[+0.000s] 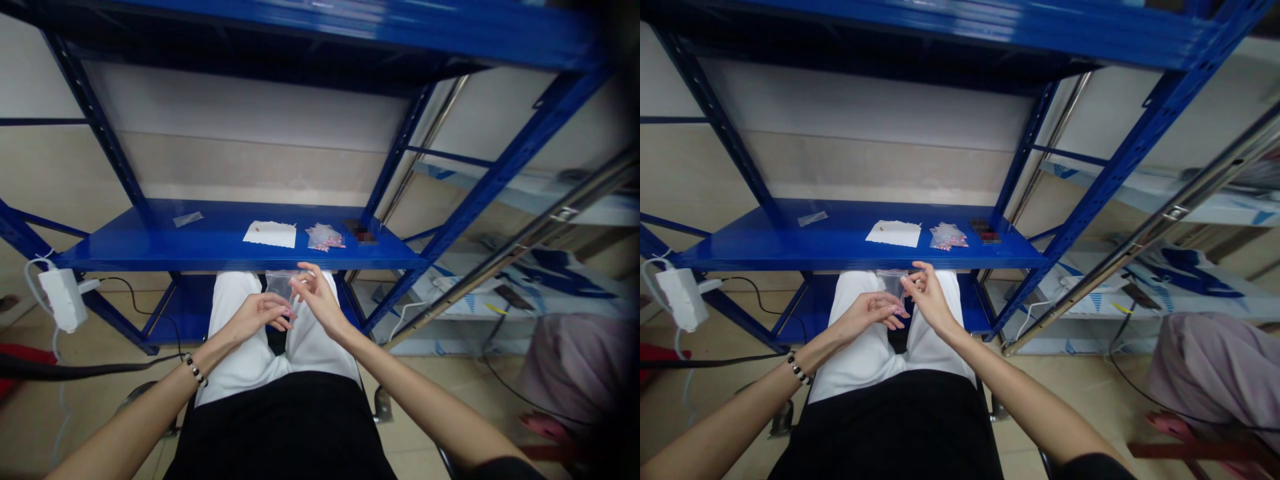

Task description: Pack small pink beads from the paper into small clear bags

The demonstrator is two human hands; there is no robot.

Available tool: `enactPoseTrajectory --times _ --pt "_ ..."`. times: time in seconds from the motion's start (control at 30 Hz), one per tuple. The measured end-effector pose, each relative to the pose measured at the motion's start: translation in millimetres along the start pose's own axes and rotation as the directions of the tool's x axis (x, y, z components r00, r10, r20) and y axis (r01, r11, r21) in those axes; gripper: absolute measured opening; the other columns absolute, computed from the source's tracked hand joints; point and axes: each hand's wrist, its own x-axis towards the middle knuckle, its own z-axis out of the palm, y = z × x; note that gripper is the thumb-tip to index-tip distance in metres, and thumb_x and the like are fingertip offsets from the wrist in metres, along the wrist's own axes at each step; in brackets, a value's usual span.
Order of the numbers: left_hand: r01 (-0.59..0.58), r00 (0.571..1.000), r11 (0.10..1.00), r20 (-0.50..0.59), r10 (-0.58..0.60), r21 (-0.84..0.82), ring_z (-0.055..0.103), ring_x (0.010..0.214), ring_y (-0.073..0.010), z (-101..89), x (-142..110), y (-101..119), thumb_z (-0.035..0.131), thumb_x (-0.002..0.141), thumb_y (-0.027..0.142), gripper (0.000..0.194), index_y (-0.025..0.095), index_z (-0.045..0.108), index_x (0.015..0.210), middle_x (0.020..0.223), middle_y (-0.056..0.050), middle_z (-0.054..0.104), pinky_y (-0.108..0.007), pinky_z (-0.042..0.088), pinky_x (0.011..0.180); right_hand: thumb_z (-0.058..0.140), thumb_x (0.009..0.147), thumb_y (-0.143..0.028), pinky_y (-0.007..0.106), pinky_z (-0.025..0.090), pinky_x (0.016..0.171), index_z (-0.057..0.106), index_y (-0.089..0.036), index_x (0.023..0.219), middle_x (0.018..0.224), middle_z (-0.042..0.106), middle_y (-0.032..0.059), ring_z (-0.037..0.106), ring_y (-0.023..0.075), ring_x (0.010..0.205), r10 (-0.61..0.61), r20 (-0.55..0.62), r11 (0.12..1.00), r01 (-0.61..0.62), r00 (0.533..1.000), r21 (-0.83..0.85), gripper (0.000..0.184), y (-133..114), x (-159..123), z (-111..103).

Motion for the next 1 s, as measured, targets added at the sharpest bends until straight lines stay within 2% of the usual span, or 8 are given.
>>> enactPoseTrajectory --times 0.1,0.2,0.3,0.43,0.57,0.67,0.83,1.0 --pt "-0.045 0.999 0.998 -0.007 0.045 -0.051 0.072 0.092 -0.0268 4.8 -2 -1 0.074 0.080 0.041 0.041 0.013 0.059 0.106 0.101 -0.018 0.073 -0.038 0.054 0.083 0.066 0.084 -0.043 0.028 0.045 0.064 0.065 -0.017 0.095 0.080 0.065 0.0035 0.060 0.0164 0.071 0.065 0.048 0.998 -0.065 0.997 0.000 0.029 6 -8 1" --pt "-0.014 1.000 0.999 -0.016 0.013 -0.042 0.073 0.089 -0.0263 5.5 -1 -4 0.077 0.077 0.040 0.043 0.013 0.057 0.105 0.099 -0.017 0.074 -0.036 0.056 0.078 0.067 0.082 -0.042 0.029 0.044 0.065 0.066 -0.017 0.074 0.075 0.064 0.0039 0.058 0.0166 0.070 0.015 0.027 0.998 -0.013 1.000 -0.055 0.026 9 -10 -2" --pt "0.029 0.996 0.999 -0.084 -0.026 0.025 0.073 0.069 -0.0245 4.0 1 -7 0.075 0.076 0.047 0.043 0.011 0.059 0.095 0.086 -0.017 0.075 -0.030 0.054 0.059 0.066 0.084 -0.043 0.028 0.044 0.063 0.067 -0.018 0.081 0.074 0.063 0.0026 0.057 0.0161 0.068 -0.007 -0.010 0.999 0.006 1.000 -0.051 0.025 11 -11 -1" --pt "-0.020 0.984 0.995 -0.172 0.037 0.098 0.068 0.054 -0.0198 1.6 2 -5 0.072 0.077 0.050 0.040 0.011 0.060 0.081 0.072 -0.013 0.074 -0.024 0.046 0.047 0.070 0.081 -0.044 0.027 0.046 0.062 0.068 -0.018 0.099 0.074 0.065 0.0019 0.060 0.0154 0.065 0.090 0.102 0.993 -0.096 0.991 0.061 0.031 15 -13 4" --pt "-0.065 0.971 0.980 -0.212 0.106 0.190 0.058 0.043 -0.0132 -2.1 2 -4 0.070 0.079 0.050 0.040 0.012 0.060 0.069 0.056 -0.009 0.069 -0.022 0.037 0.044 0.071 0.080 -0.045 0.028 0.048 0.065 0.070 -0.017 0.086 0.075 0.068 0.0043 0.062 0.0159 0.068 0.113 0.159 0.985 -0.132 0.981 0.114 0.029 20 -15 8" --pt "-0.082 0.975 0.968 -0.183 0.128 0.237 0.060 0.049 -0.0139 -3.8 2 -4 0.066 0.082 0.050 0.040 0.011 0.065 0.075 0.061 -0.010 0.070 -0.021 0.036 0.046 0.073 0.079 -0.045 0.028 0.048 0.068 0.070 -0.016 0.081 0.077 0.069 0.0047 0.063 0.0168 0.072 0.092 0.128 0.989 -0.105 0.988 0.102 0.028 21 -14 6" --pt "-0.113 0.975 0.958 -0.156 0.158 0.262 0.064 0.059 -0.0162 -4.1 1 -1 0.060 0.087 0.048 0.038 0.011 0.067 0.091 0.075 -0.011 0.073 -0.022 0.038 0.049 0.072 0.080 -0.043 0.027 0.048 0.067 0.071 -0.018 0.089 0.086 0.070 0.0057 0.064 0.0172 0.077 0.071 0.092 0.994 -0.078 0.993 0.081 0.027 14 -11 1" --pt "-0.175 0.952 0.936 -0.188 0.240 0.307 0.061 0.061 -0.0147 -1.9 -1 5 0.062 0.088 0.043 0.031 0.013 0.068 0.091 0.075 -0.008 0.070 -0.023 0.041 0.054 0.075 0.078 -0.039 0.027 0.048 0.071 0.069 -0.018 0.091 0.090 0.069 0.0054 0.064 0.0164 0.080 0.057 0.142 0.991 -0.073 0.988 0.114 0.026 13 -10 1"
